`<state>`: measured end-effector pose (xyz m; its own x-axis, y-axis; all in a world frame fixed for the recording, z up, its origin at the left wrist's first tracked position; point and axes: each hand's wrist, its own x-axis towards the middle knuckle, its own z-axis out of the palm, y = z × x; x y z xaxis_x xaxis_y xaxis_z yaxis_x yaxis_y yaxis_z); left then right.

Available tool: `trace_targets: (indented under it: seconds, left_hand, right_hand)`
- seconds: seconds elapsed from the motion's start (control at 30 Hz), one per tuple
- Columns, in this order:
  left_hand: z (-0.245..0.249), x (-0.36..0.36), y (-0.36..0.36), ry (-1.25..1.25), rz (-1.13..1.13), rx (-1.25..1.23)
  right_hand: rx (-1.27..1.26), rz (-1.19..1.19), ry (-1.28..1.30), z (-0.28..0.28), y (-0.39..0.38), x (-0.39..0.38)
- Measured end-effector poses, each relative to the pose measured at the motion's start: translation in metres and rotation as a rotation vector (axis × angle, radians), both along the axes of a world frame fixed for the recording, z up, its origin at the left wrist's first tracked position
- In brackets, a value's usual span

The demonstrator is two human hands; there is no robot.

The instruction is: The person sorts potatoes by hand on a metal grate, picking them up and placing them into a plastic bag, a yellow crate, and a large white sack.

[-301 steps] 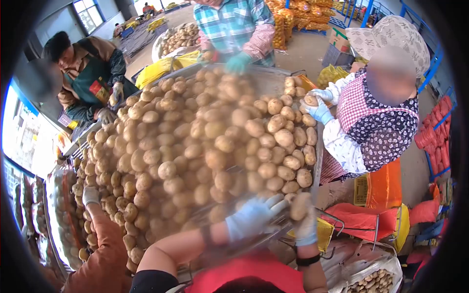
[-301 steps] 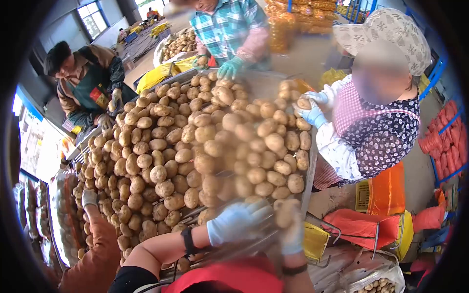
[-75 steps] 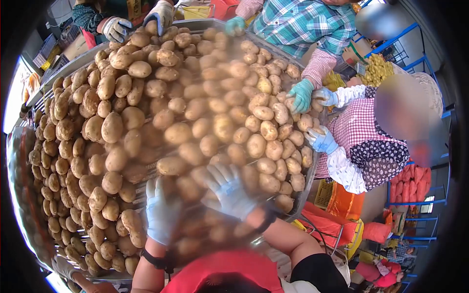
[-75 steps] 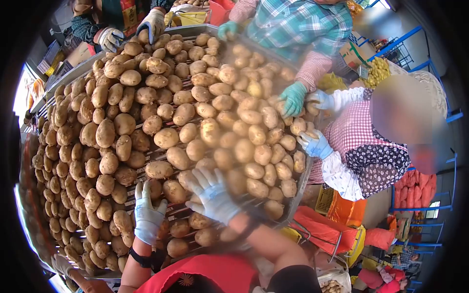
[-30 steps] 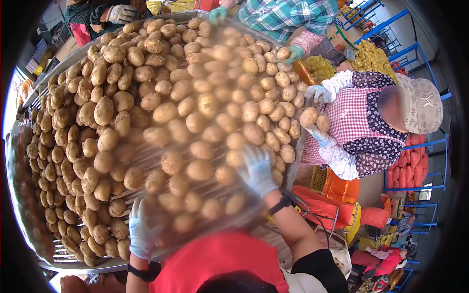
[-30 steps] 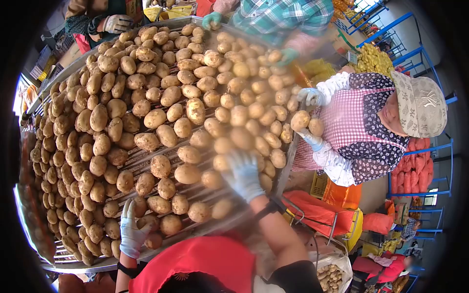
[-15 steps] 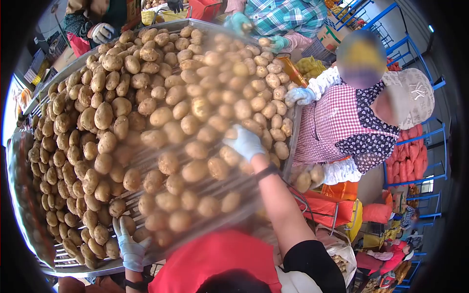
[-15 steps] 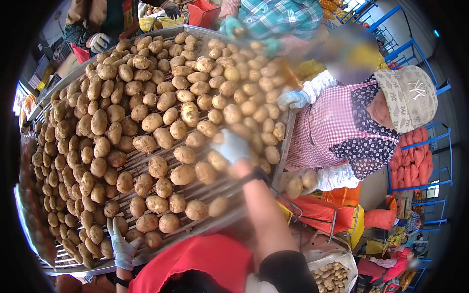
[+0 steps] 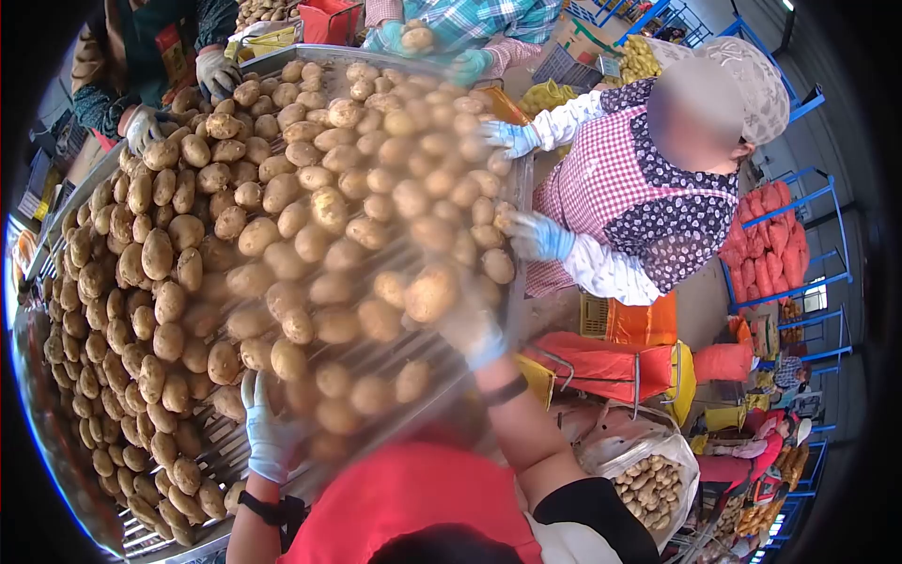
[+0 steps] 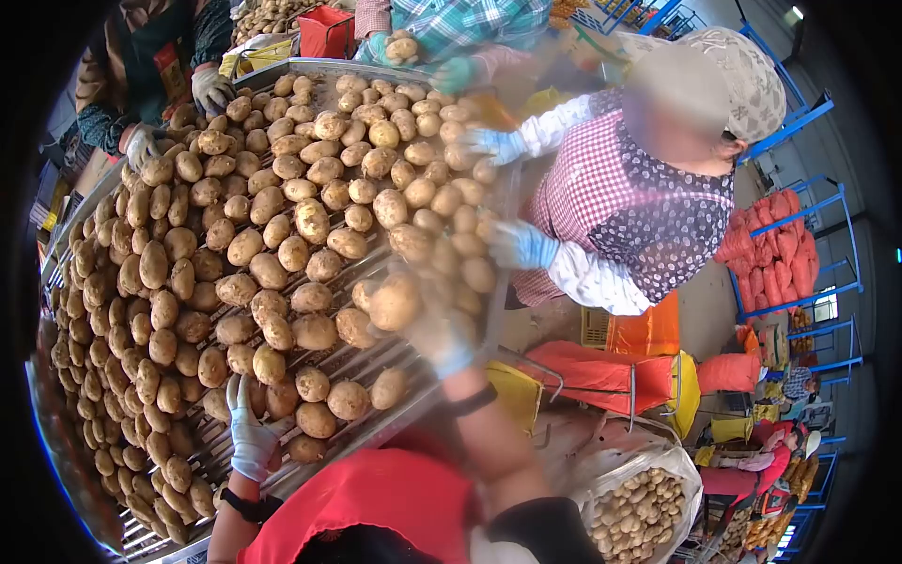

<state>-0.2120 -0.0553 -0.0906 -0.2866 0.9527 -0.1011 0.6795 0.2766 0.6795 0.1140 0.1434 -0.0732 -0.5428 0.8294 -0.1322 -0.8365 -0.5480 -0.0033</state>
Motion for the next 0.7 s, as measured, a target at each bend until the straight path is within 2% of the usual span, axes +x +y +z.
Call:
trace_targets:
  seconds: [0.03,0.17,0.23,0.27,0.33,0.37,0.43,0.47,0.53,0.57,0.6,0.63,0.67,0.7]
  left_hand:
    - [-0.005,0.003,0.007,-0.007,-0.005,0.017]
    - [-0.013,0.007,0.044,0.049,-0.057,0.042]
    - [-0.008,0.019,0.061,-0.048,-0.034,0.063]
    - [-0.01,0.022,0.068,-0.053,-0.041,0.065]
    - [-0.01,0.028,0.076,-0.041,-0.058,0.104]
    - [-0.014,0.026,0.078,-0.017,-0.082,0.1]
    - [-0.023,0.017,0.079,0.034,-0.132,0.088]
    - [-0.008,0.018,0.079,0.026,-0.133,0.085]
    - [0.034,0.023,0.083,0.188,-0.197,-0.008]
    - [0.054,0.029,0.085,0.268,-0.226,-0.056]
    - [0.069,0.041,0.085,0.222,-0.212,0.17]
    - [0.073,0.045,0.084,0.079,-0.293,0.322]
    - [0.078,0.049,0.086,-0.092,-0.377,0.233]
    - [0.084,0.054,0.085,-0.264,-0.458,0.142]
  right_hand:
    - [0.299,-0.017,-0.533,0.006,-0.007,-0.001]
    - [0.579,-0.058,-1.409,0.051,-0.031,-0.007]
    - [0.792,-0.126,-1.669,0.054,-0.04,-0.004]
    - [0.944,-0.183,-1.701,0.053,-0.045,-0.003]
    - [0.897,-0.189,-1.55,0.053,-0.051,-0.004]
    - [0.7,-0.14,-1.369,0.055,-0.055,-0.005]
    - [0.477,-0.079,-1.204,0.057,-0.064,-0.01]
    - [0.45,-0.067,-1.224,0.057,-0.068,-0.014]
    - [0.317,0.0,-0.991,0.044,-0.07,-0.014]
    - [0.214,0.055,-0.739,0.023,-0.067,-0.004]
    - [0.111,0.052,-0.605,0.017,-0.069,-0.005]
    - [0.004,0.046,-0.474,0.011,-0.071,-0.007]
    - [-0.102,-0.018,-0.462,0.013,-0.074,-0.016]
    - [-0.09,-0.034,-0.518,0.015,-0.076,-0.023]
